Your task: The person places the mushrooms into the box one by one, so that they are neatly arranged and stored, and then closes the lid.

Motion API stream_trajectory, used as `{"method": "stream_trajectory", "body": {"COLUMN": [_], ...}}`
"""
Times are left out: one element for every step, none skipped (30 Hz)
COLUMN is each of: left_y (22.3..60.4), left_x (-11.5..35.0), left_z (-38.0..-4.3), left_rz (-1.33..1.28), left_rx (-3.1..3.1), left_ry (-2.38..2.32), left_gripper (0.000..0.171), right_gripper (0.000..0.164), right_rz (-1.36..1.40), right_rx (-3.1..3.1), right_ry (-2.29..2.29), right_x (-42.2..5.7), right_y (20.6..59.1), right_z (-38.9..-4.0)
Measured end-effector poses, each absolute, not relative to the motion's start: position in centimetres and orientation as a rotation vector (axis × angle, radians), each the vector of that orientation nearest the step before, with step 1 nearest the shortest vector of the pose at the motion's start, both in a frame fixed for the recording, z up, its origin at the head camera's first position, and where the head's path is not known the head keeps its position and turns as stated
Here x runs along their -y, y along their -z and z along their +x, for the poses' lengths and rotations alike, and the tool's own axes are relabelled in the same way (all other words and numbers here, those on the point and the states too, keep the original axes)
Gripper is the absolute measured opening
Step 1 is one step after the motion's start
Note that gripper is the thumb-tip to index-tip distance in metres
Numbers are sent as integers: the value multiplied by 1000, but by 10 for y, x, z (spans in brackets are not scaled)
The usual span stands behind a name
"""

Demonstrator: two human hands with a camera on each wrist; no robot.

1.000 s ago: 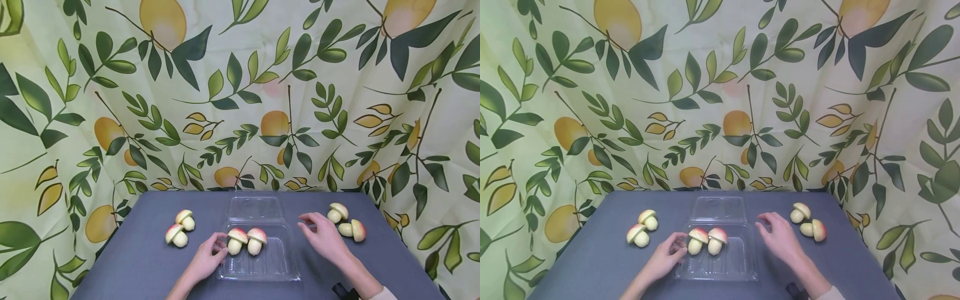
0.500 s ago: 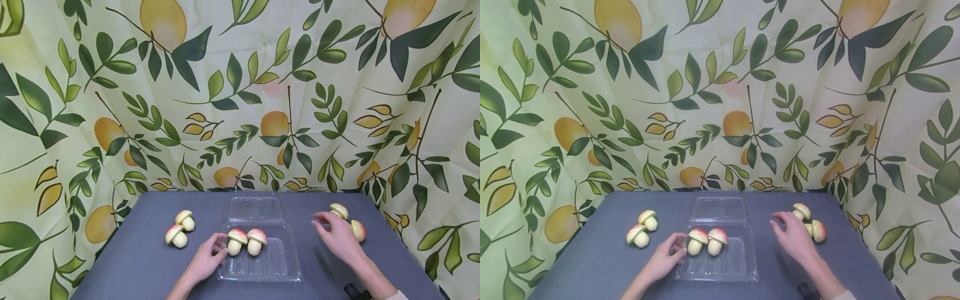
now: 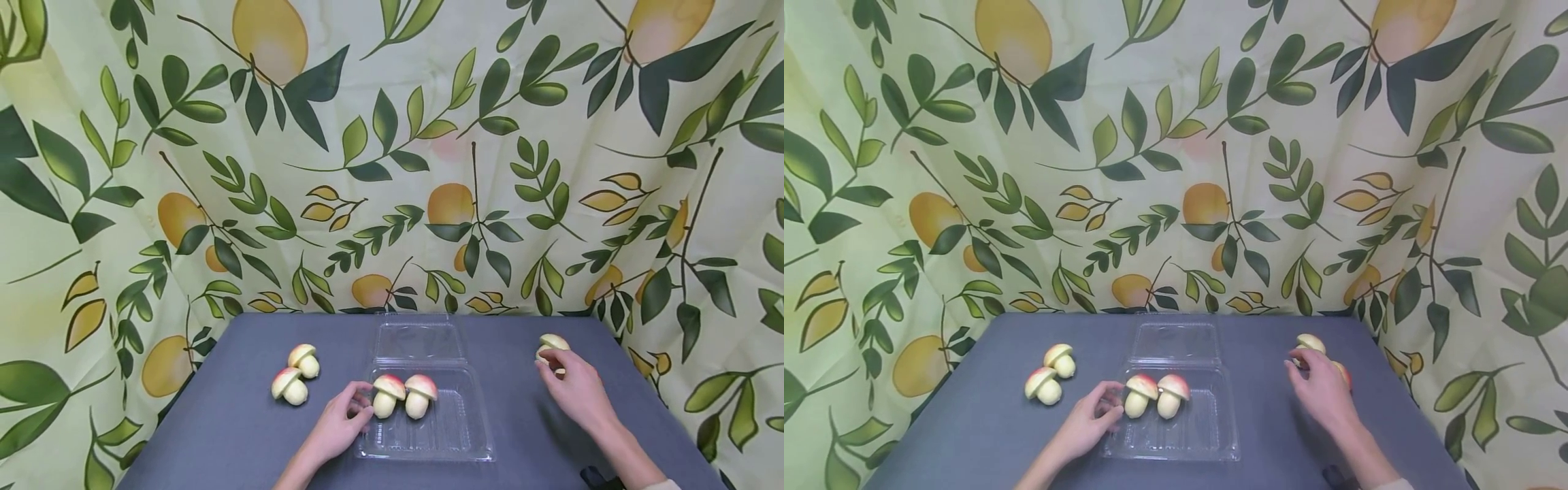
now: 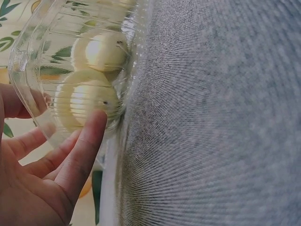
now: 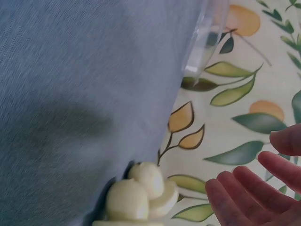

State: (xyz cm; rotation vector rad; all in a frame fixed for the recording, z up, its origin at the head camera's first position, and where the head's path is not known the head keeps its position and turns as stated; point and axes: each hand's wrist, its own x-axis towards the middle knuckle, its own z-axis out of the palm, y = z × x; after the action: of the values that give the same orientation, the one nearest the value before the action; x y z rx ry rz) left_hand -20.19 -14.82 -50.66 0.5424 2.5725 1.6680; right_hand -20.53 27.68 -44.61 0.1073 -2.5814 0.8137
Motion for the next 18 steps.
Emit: {"method": "stream_trajectory", "body": {"left_y": [507, 507, 507, 507, 507, 507, 507, 506, 506, 506, 506, 507, 507, 507, 508, 508, 507, 507], "left_x": [148, 148, 148, 148, 148, 148, 148, 148, 147, 147, 147, 147, 147, 147, 147, 148, 148, 148], "left_z": [-202, -202, -202, -202, -202, -202, -201, -202, -202, -202, -202, -202, -202, -202, -202, -202, -202, -202], "left_rz": [541, 539, 540, 548, 549, 551, 556, 557, 557, 558, 553, 555, 556, 552, 550, 548, 546, 549], "left_rx": [-2571, -2573, -2572, -2571, -2571, -2570, -2567, -2569, -2570, -2570, -2572, -2572, -2571, -2570, -2566, -2565, -2564, -2559], "left_ry": [-1671, -1671, -1673, -1679, -1680, -1680, -1684, -1678, -1676, -1674, -1667, -1667, -1667, -1665, -1671, -1671, -1673, -1680], "left_gripper": [36, 36, 36, 36, 36, 35, 35, 36, 36, 36, 36, 36, 36, 36, 36, 36, 36, 36], "right_gripper": [22, 24, 25, 26, 27, 27, 28, 28, 28, 28, 29, 29, 30, 31, 32, 33, 33, 34], "right_rz": [97, 87, 80, 74, 70, 62, 52, 44, 33, 20, 6, -7, -20, -31, -49, -65, -79, -96], "right_rx": [2584, 2590, 2589, 2590, 2591, 2590, 2593, 2595, 2595, 2600, 2601, 2605, 2608, 2609, 2614, 2619, 2622, 2630], "right_ry": [-818, -821, -820, -815, -806, -795, -788, -778, -769, -762, -755, -752, -748, -742, -740, -738, -733, -733], "right_x": [-279, -282, -285, -287, -290, -293, -296, -299, -302, -305, -307, -309, -311, -313, -315, -316, -318, -319], "right_y": [447, 448, 449, 450, 451, 452, 453, 453, 454, 454, 455, 455, 455, 455, 456, 456, 456, 457], "right_z": [-205, -206, -206, -207, -207, -207, -208, -208, -208, -208, -208, -208, -208, -208, -208, -208, -208, -209]}}
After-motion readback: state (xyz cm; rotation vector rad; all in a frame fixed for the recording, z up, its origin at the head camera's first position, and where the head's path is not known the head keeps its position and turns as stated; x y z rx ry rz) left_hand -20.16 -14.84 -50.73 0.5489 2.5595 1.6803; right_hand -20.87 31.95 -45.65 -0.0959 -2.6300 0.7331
